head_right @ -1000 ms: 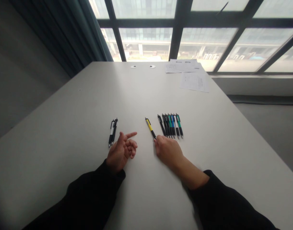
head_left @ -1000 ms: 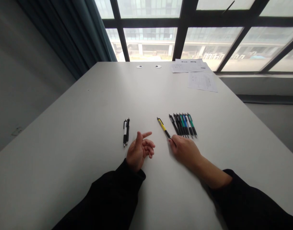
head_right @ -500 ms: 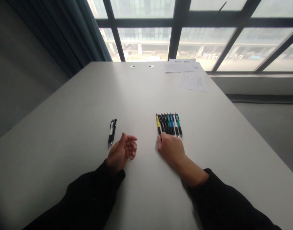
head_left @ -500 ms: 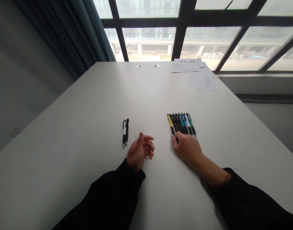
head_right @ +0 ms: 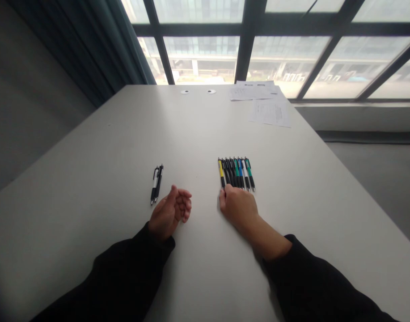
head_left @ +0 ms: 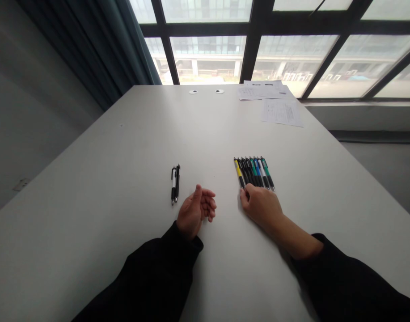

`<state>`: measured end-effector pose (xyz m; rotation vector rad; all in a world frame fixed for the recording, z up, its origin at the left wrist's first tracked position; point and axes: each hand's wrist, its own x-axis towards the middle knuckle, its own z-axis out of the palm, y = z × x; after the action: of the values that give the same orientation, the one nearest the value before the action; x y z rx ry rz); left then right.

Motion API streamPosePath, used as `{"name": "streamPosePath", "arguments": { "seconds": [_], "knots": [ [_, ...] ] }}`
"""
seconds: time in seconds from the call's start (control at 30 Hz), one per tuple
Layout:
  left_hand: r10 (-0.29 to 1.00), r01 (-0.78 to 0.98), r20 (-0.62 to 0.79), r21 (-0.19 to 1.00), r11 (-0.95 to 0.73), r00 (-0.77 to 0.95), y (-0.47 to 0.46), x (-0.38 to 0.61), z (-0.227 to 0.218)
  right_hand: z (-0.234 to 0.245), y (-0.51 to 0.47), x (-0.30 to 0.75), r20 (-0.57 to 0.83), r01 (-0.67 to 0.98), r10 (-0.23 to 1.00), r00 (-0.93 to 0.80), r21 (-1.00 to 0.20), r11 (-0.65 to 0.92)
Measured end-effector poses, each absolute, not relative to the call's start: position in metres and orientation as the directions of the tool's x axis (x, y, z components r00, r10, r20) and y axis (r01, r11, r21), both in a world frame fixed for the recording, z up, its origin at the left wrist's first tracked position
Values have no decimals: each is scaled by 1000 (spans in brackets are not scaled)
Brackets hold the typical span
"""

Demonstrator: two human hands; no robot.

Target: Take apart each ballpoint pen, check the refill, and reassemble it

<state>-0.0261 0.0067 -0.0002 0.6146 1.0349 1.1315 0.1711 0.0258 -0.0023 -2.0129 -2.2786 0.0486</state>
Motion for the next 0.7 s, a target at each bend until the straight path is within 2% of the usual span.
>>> {"name": "streamPosePath", "arguments": {
  "seconds": [0.7],
  "knots": [
    [946, -397, -312, 860, 321, 89, 6, -25, -3, -5, 27, 172, 81, 986, 988, -132, -95, 140]
  ]
}}
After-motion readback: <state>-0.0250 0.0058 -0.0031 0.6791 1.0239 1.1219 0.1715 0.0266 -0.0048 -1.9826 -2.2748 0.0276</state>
